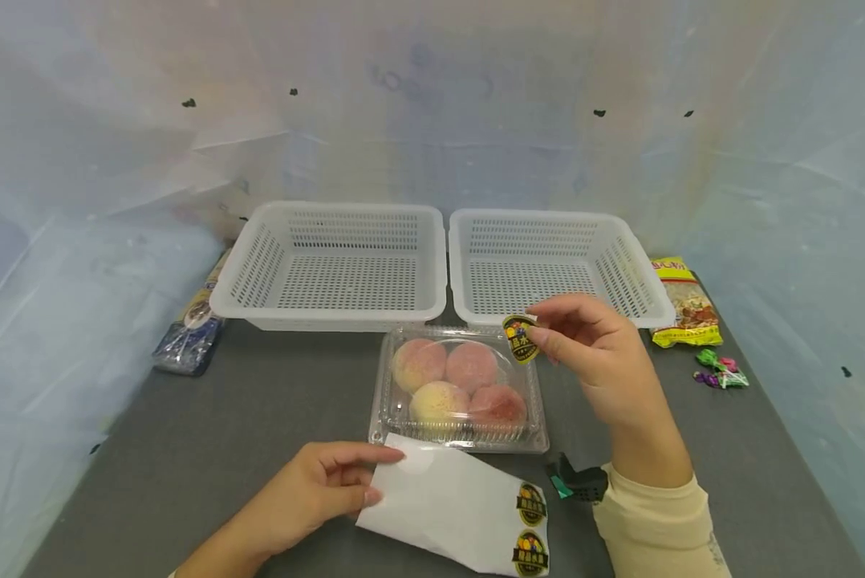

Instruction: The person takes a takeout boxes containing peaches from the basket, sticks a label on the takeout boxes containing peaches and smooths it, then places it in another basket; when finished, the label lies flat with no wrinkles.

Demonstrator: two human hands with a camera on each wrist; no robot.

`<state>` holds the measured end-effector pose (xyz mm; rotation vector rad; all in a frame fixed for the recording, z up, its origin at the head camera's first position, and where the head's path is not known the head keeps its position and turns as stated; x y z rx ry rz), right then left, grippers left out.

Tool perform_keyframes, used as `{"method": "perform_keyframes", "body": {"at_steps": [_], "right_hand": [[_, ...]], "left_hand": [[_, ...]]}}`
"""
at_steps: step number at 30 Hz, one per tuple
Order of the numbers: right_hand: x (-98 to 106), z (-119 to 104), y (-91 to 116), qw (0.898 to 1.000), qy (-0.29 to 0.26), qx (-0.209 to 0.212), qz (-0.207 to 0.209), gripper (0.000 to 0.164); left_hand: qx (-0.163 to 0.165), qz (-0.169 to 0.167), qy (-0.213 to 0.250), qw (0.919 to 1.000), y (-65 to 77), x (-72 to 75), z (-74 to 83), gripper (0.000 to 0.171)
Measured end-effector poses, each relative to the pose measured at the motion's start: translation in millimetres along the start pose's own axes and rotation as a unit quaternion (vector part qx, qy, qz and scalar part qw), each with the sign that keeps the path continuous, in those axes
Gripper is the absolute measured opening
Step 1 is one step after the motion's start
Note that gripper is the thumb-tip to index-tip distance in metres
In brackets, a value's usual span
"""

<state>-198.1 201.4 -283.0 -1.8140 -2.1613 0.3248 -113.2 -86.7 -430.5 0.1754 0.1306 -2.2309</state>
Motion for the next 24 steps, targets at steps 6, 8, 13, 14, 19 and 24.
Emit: {"method": "perform_keyframes", "body": {"at_steps": [6, 8, 13, 14, 19, 24], "right_hand": [[-11.1, 16.7, 1.6, 0.999, 0.002, -0.044, -0.014, 0.018], [-12.4, 21.8, 2.3, 0.998, 0.005, -0.054, -0.014, 0.016], [-14.1, 31.7, 3.9, 0.997, 0.016, -0.069, -0.015, 0.015], [-14.7, 33.5, 4.2, 0.997, 0.016, -0.07, -0.017, 0.015], [-19.0, 39.8, 3.9, 0.997, 0.005, -0.066, -0.026, 0.015], [-21.2, 43.6, 3.8, 0.997, 0.0, -0.069, -0.032, 0.015]], "left_hand": [[0.079, -0.034, -0.09, 0.9922, 11.8, -3.8, -28.0, 0.044], [0.093, -0.047, -0.141, 0.9844, 14.2, -2.2, -30.3, 0.042], [0.073, -0.105, -0.27, 0.9543, 13.7, -1.9, -15.0, 0.041], [0.057, -0.115, -0.294, 0.9469, 12.0, -3.2, -8.2, 0.041], [-0.041, -0.123, -0.352, 0.9271, -8.7, -13.7, 36.2, 0.035], [-0.069, -0.118, -0.359, 0.9232, -32.7, -20.5, 64.4, 0.027]]}}
Point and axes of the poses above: each hand's wrist, its own y-axis away from the middle knuckle, its own x-axis out of the back of the hand, z = x × y, the point moved 10 cm from there along -y, towards the middle knuckle, and after that the axes turned 2 degrees about -x, right-handed, at the moved point
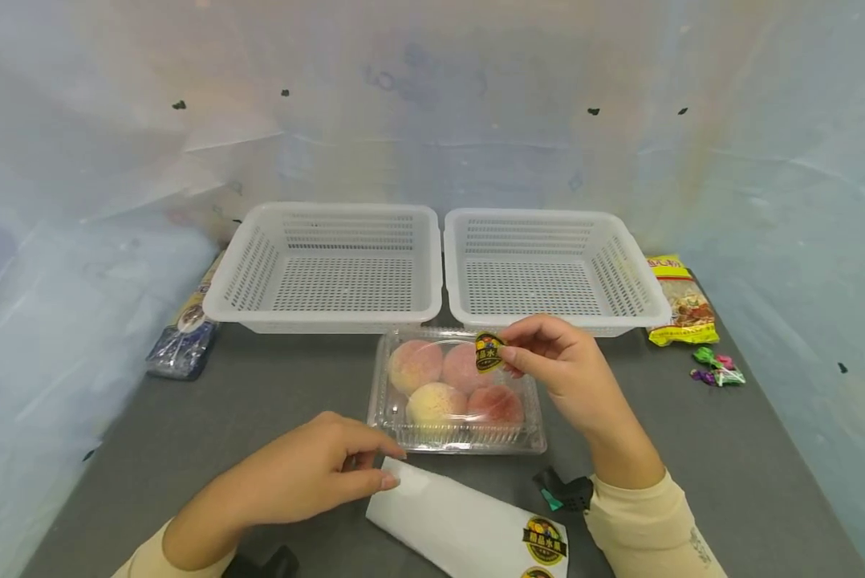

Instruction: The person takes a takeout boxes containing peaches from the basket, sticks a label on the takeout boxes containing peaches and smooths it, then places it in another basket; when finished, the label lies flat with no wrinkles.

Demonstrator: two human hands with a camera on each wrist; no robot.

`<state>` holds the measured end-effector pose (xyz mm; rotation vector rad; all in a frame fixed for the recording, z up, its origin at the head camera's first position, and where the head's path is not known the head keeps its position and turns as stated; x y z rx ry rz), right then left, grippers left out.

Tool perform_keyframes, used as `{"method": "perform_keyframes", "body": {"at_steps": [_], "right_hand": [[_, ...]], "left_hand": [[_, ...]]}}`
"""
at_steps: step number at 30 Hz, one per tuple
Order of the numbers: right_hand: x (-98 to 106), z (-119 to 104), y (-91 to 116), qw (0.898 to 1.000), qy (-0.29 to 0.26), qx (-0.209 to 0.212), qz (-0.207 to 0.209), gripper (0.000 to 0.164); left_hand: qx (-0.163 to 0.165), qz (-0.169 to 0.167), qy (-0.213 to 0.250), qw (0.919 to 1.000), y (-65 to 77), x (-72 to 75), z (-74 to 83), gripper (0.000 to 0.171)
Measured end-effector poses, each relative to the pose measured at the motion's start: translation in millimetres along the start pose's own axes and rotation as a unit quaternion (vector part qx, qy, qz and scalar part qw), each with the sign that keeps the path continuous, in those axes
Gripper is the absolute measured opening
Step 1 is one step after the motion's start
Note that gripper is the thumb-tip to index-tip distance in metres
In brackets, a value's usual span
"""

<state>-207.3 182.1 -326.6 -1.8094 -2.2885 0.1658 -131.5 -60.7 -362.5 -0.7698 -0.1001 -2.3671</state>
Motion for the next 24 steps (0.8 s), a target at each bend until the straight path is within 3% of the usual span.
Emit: {"method": "perform_keyframes", "body": {"at_steps": [4, 6, 9, 12, 18, 24], "right_hand": [[-2.4, 5.2, -1.9, 1.0, -0.001, -0.005, -0.007, 0.016], [-3.5, 8.5, -2.9, 1.0, -0.005, -0.008, -0.01, 0.016], [-6.7, 14.1, -4.2, 1.0, -0.007, -0.012, -0.016, 0.017], [-11.7, 18.9, -4.9, 1.0, 0.004, -0.019, -0.021, 0.017], [-20.5, 27.5, -4.6, 0.998, 0.036, -0.045, -0.025, 0.014], [-22.1, 35.1, -5.8, 0.997, 0.043, -0.062, -0.025, 0.013]], "left_hand": [[-0.019, 0.03, 0.004, 0.9994, -18.5, 8.8, 7.1, 0.021], [-0.02, 0.08, 0.013, 0.9965, -30.4, 17.6, 7.0, 0.023], [-0.007, 0.167, 0.024, 0.9857, -46.7, 31.7, 2.3, 0.032], [0.012, 0.223, 0.034, 0.9742, -59.2, 37.7, -5.3, 0.04], [0.052, 0.258, 0.051, 0.9635, -78.9, 28.5, -27.9, 0.049], [0.047, 0.286, 0.084, 0.9533, -86.5, 24.5, -41.8, 0.009]]}}
Point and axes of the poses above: each hand's wrist, its own y-axis away from the middle knuckle, its own x-axis out of the back of the hand, z = x × y, the point moved 10 cm from there along -y, towards the middle knuckle, and after that the axes turned 2 degrees about -x, right-handed, at the moved point
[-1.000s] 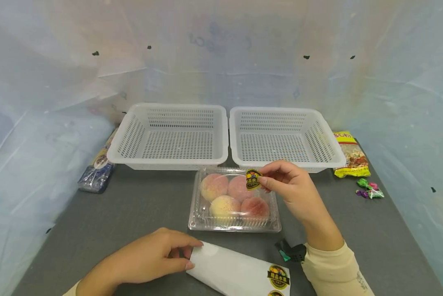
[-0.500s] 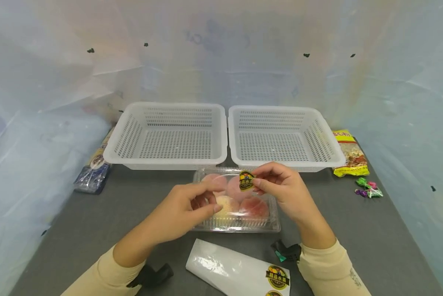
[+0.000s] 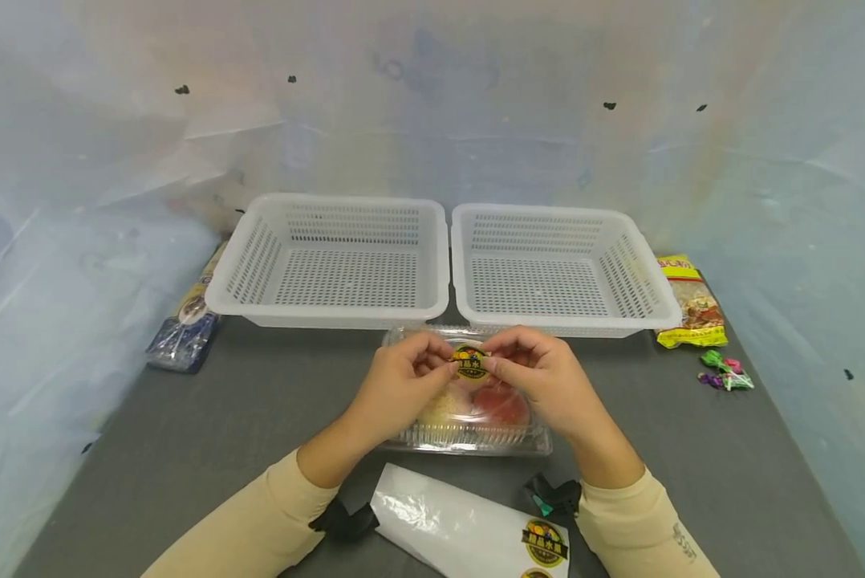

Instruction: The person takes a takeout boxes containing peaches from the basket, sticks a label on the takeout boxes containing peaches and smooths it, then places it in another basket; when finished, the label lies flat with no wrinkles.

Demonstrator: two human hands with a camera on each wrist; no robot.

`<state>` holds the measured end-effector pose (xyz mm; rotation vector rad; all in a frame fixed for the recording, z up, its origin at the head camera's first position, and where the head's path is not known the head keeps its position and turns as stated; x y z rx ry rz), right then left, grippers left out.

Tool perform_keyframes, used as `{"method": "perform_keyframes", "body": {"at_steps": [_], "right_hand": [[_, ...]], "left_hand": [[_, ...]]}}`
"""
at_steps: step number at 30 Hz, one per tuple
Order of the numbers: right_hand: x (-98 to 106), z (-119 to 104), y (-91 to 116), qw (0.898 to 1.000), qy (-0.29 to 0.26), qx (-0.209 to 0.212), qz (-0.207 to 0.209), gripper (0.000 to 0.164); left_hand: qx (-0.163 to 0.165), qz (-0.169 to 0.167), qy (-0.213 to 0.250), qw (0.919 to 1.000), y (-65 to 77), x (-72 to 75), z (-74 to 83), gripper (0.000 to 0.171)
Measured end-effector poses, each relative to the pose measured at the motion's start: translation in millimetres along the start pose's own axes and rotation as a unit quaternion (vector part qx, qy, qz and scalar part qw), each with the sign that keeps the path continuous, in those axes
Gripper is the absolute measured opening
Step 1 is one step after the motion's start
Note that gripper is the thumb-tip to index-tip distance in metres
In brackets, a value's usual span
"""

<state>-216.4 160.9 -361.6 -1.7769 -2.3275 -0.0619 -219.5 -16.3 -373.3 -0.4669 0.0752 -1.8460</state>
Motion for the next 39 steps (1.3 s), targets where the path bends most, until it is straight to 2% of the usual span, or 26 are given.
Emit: {"method": "perform_keyframes", "body": {"at_steps": [3, 10, 17, 22, 30, 39], "right_hand": [[-0.3, 2.2, -0.7, 1.0, 0.003, -0.003, 0.0, 0.012], [-1.9, 8.6, -2.5, 1.0, 0.021, -0.011, 0.004, 0.012], [-6.3, 18.4, -4.4, 0.996, 0.08, -0.027, 0.014, 0.01], [-8.9, 20.1, -5.6, 0.991, 0.126, -0.024, 0.023, 0.007], [-16.8, 20.1, -8.4, 0.978, 0.206, -0.023, 0.033, 0.005], [-19.4, 19.3, -8.5, 0.971, 0.234, -0.032, 0.036, 0.007]], "left_hand": [[-0.005, 0.01, 0.007, 0.9999, -1.0, 2.5, 1.8, 0.007], [0.005, 0.011, -0.016, 0.9998, -0.6, 5.7, 1.2, 0.002], [0.027, 0.02, -0.038, 0.9987, -0.7, 5.8, -5.8, 0.004], [0.034, 0.023, -0.077, 0.9962, -1.3, 5.8, -7.8, 0.007], [-0.002, 0.026, -0.179, 0.9834, -7.1, 5.1, -3.0, 0.01], [0.011, 0.011, -0.195, 0.9807, -10.9, 2.4, -2.9, 0.014]]}}
Point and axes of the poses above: each hand's wrist, its own y-axis away from the middle knuckle, its own x-axis out of the back of the hand, z = x × y, the point moved 10 cm from there along -y, towards the middle knuckle, and after that the axes turned 2 degrees about -x, right-handed, at the moved point
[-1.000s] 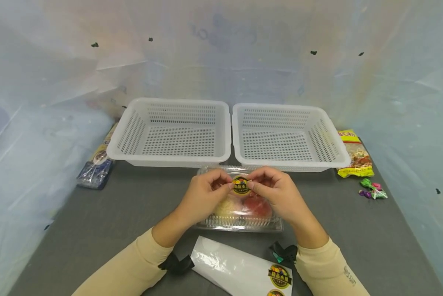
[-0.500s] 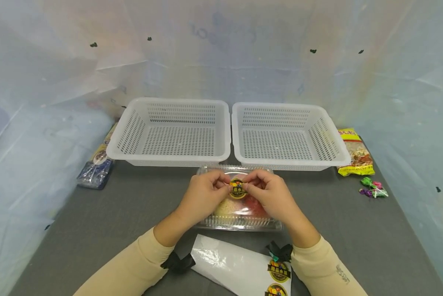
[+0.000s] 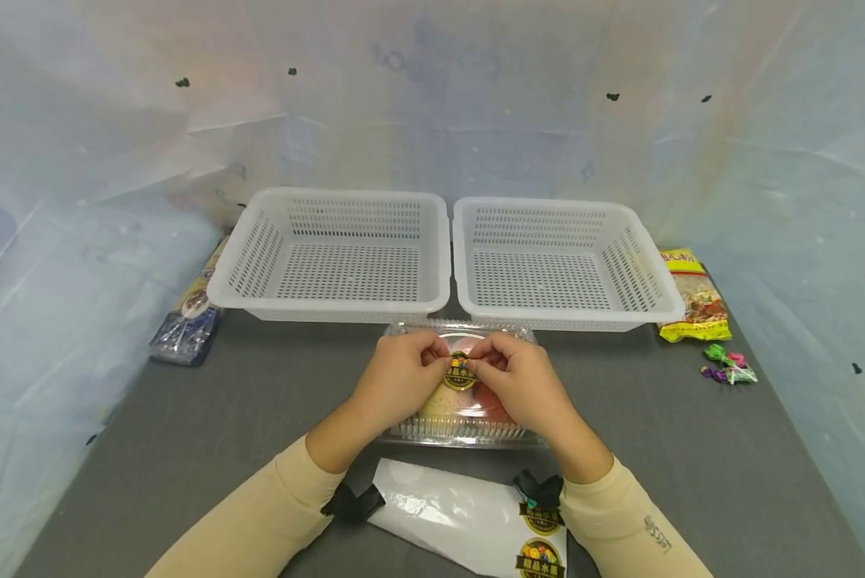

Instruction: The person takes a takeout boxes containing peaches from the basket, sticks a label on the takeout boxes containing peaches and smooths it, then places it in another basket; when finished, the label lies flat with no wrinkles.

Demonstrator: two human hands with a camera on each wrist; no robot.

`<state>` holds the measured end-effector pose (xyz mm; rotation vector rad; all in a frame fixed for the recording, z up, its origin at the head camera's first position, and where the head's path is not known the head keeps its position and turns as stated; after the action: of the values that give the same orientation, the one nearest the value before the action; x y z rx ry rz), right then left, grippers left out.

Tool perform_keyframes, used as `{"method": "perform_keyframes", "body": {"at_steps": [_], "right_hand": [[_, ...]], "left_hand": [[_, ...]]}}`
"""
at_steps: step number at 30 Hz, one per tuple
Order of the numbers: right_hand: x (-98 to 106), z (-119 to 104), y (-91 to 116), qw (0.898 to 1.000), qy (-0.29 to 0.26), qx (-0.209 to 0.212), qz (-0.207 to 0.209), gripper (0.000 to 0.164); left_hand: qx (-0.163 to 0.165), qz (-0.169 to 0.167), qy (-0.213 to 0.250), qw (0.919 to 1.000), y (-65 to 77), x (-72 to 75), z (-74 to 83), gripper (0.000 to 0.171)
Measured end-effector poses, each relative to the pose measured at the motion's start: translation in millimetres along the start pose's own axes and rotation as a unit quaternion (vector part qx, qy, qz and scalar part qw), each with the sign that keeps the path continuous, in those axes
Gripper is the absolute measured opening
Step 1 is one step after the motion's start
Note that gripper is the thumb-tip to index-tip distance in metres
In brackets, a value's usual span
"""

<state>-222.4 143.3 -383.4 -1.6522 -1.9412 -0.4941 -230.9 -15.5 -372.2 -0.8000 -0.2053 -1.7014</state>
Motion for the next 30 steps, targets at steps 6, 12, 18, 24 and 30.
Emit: {"method": "perform_keyframes", "body": {"at_steps": [6, 12, 18, 24, 30], "right_hand": [[0.2, -2.5, -0.6, 1.0, 0.017, 0.009, 0.006, 0.006], [-1.0, -2.2, -1.6, 0.999, 0.042, 0.014, 0.013, 0.005], [-2.5, -3.1, -1.4, 0.998, 0.049, 0.019, 0.019, 0.006], [-2.4, -4.5, -1.2, 0.997, 0.068, 0.023, 0.027, 0.007], [-1.2, -8.3, 0.7, 0.992, 0.111, 0.04, 0.042, 0.011]], "left_hand": [[0.01, -0.004, -0.017, 0.9998, -1.1, -2.0, -1.2, 0.015], [0.022, -0.007, -0.027, 0.9994, -1.7, -4.0, -3.0, 0.015], [0.023, -0.001, -0.038, 0.999, -0.9, -2.9, -1.2, 0.015], [0.022, 0.001, -0.044, 0.9988, -0.7, -3.3, -1.4, 0.013], [0.008, 0.011, -0.064, 0.9979, 0.6, -4.7, 0.1, 0.009]]}}
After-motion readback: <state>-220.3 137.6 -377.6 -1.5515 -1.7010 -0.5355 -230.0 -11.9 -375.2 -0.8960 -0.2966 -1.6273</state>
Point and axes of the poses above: each hand's wrist, its own y-axis away from the middle knuckle, its own x-axis out of the back of the hand, z = x × y, the point moved 10 cm from there along -y, towards the middle knuckle, and after that the axes turned 2 degrees about -x, right-handed, at the moved point
